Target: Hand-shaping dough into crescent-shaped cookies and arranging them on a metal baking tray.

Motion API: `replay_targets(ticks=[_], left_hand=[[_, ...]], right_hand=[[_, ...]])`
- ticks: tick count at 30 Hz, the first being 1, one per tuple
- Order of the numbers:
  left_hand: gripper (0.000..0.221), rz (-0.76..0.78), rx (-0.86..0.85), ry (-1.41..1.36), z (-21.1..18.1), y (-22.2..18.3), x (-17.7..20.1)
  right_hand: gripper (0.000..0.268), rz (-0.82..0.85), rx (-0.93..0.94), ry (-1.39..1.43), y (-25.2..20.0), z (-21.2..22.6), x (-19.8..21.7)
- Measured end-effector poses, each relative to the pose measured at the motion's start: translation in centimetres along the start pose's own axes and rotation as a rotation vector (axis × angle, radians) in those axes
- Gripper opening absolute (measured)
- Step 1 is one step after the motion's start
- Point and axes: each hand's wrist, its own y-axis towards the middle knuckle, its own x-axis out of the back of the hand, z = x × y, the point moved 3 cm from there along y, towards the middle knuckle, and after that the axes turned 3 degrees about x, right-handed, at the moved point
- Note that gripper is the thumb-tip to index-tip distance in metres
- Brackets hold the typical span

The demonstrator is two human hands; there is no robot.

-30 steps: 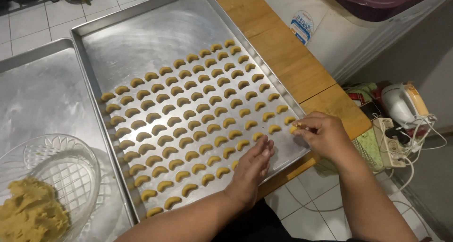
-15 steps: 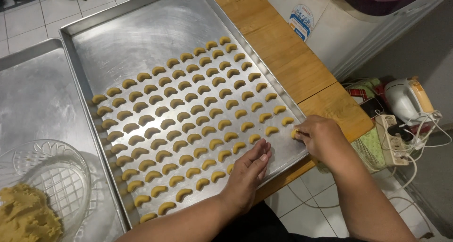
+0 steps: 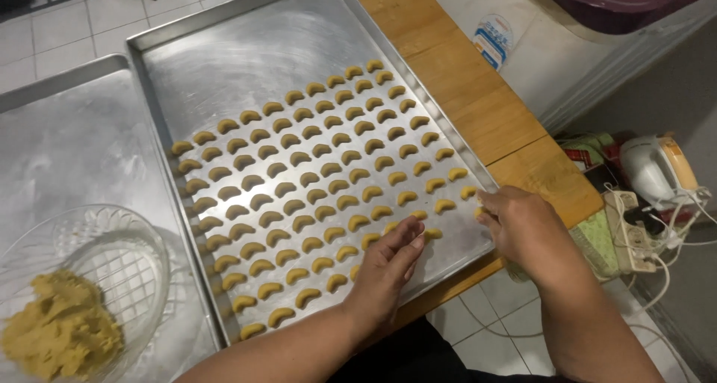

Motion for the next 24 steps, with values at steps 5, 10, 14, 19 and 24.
replay_targets(ticks=[5,10,14,19,24], left_hand=[[0.050,-0.059,-0.201,0.060,-1.5,-1.7,3.4],[0.036,-0.170,-0.371,-0.076,-3.9,-5.5,8.9],[0.035,-0.360,-0.288,-0.154,-6.6,-10.6,14.4],[0.015,-0.455,-0.631,-0.187,-9.2,-15.5,23.1],[0.029,-0.744,-0.999,-0.076,-12.5,-19.1,33.5]], right_hand=[[0.039,-0.163,0.341,0.176,-0.4,6.9,1.2],[0.017,-0.286,0.728,0.228,0.0,16.9,1.5],[0.017,-0.184,0.817,0.264,0.8,24.5,0.0],[0.013,-0.150,0.967,0.226,1.8,33.8,-2.6],[0.017,-0.020,0.941,0.226,4.3,42.6,-6.1]])
